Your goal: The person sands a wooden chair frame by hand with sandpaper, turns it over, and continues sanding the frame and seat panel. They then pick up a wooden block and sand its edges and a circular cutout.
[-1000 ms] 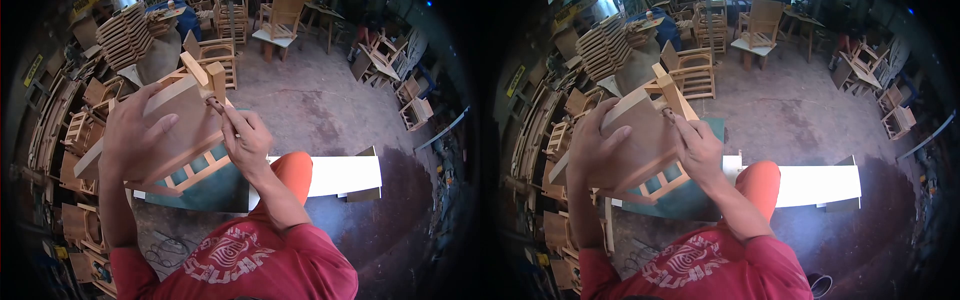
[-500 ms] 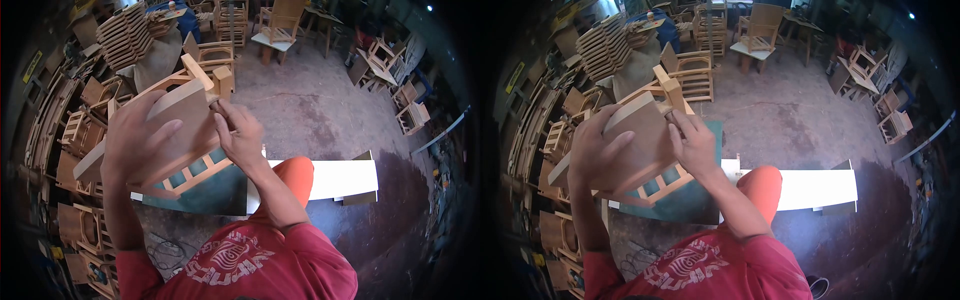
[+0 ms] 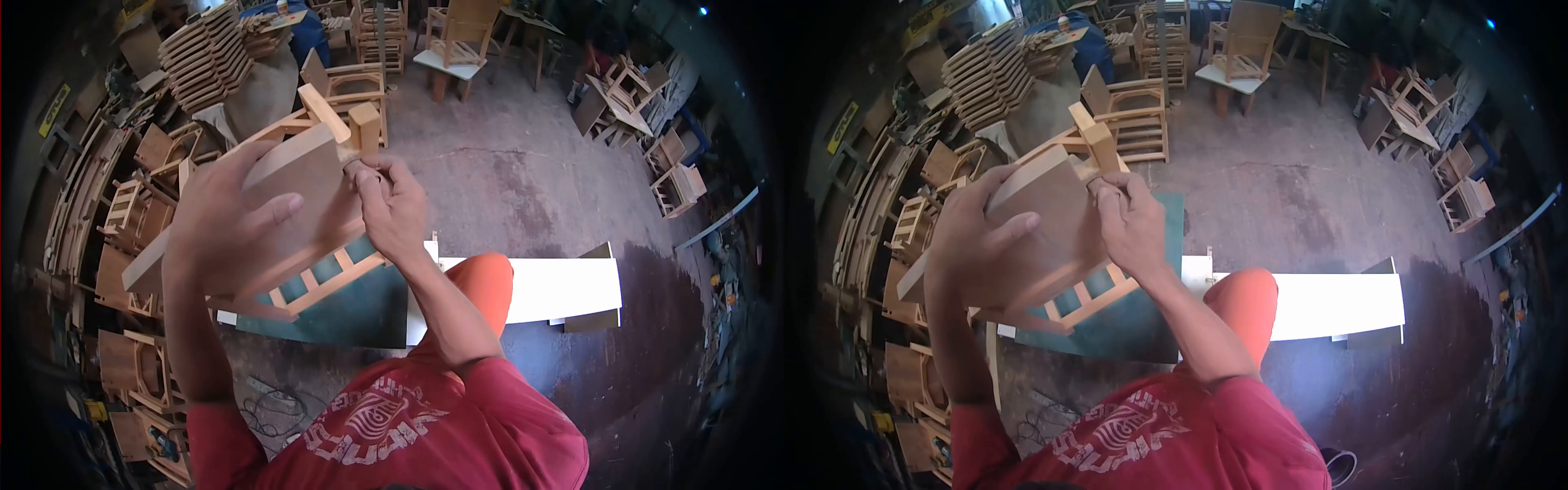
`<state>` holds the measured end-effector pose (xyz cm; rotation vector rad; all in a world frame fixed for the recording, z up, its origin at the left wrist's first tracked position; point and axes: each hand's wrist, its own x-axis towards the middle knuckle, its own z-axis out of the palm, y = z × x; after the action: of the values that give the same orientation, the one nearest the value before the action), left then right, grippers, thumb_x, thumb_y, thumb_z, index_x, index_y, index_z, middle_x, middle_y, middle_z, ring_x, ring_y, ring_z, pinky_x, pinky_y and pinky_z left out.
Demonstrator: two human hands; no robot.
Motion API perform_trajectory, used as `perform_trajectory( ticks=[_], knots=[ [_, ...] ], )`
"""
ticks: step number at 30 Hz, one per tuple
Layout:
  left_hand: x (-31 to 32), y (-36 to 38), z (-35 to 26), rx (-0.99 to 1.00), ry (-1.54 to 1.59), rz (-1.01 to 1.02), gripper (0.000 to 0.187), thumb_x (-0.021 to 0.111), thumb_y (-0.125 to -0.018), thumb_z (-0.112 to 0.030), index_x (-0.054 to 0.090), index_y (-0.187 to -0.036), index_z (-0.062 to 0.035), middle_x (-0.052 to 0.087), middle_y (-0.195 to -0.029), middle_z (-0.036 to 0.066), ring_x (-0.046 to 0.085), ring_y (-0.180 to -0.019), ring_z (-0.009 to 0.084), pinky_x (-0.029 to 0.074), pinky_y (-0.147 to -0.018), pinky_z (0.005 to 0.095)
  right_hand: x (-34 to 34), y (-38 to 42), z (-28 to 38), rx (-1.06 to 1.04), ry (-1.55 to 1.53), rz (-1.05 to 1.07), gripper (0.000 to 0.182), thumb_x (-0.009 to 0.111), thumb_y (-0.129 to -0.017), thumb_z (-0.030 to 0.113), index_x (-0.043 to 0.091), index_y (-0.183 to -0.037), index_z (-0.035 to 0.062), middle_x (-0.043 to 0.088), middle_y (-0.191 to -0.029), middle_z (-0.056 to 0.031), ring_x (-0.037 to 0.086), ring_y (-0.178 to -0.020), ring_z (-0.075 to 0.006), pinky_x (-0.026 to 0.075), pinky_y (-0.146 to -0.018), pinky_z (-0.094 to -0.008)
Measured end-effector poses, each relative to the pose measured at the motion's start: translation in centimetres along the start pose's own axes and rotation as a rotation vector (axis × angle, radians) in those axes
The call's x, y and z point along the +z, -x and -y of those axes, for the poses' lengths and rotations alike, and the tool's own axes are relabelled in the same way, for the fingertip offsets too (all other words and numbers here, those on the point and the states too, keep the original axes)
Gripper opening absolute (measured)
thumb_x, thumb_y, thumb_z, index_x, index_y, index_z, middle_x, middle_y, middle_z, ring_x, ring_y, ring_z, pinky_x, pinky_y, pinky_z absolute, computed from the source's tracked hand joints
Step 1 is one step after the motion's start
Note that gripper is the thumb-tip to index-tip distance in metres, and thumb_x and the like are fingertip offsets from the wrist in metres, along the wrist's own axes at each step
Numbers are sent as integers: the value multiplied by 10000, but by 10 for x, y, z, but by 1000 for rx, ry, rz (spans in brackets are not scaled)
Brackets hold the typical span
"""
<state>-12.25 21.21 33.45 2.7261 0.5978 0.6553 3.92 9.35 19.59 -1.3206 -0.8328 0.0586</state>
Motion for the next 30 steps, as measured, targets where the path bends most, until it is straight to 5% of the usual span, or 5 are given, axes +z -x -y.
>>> perform_trajectory(
  ticks=[5, 15, 21, 24, 30],
  knots=[
    [-7, 1, 14, 25, 23, 57, 630, 803, -757, -318, 649, -1285, -9, 733, -1101, 233, 717, -1057, 381, 538, -943, 428, -5, 2, -8, 258, -247, 84, 284, 634, -1038, 204, 651, -1196, -31, 669, -859, -36, 547, -609, -56, 440, -552, -219],
    [-2, 4, 13, 59, -121, -10, 689, 812, -743, -348, 637, -1318, -13, 728, -1126, 217, 698, -1065, 401, 527, -955, 434, 6, -8, -7, 379, -520, 77, 288, 650, -1033, 215, 640, -1197, -22, 650, -819, -9, 522, -625, -17, 400, -545, -193],
    [-4, -2, 8, -11, 14, 69, 701, 809, -742, -345, 631, -1329, -7, 722, -1141, 227, 699, -1090, 396, 525, -966, 438, -2, 5, -14, 103, -76, 58, 225, 636, -1014, 130, 661, -1159, -40, 683, -829, -46, 623, -681, -101, 510, -650, -263],
    [-5, -1, 9, 10, 42, 97, 689, 806, -747, -328, 628, -1334, -12, 727, -1123, 226, 702, -1073, 408, 531, -954, 441, 0, -2, -18, -190, 32, 111, 244, 619, -994, 57, 672, -1229, 17, 721, -941, -190, 706, -766, -291, 568, -747, -370],
    [1, -1, 8, 39, -53, 51, 685, 813, -744, -314, 628, -1340, -34, 731, -1125, 224, 696, -1065, 430, 532, -941, 453, -13, -3, -8, -448, 485, 147, 343, 634, -941, 2, 666, -1277, 60, 710, -986, -165, 699, -786, -355, 567, -704, -416]
  ],
)
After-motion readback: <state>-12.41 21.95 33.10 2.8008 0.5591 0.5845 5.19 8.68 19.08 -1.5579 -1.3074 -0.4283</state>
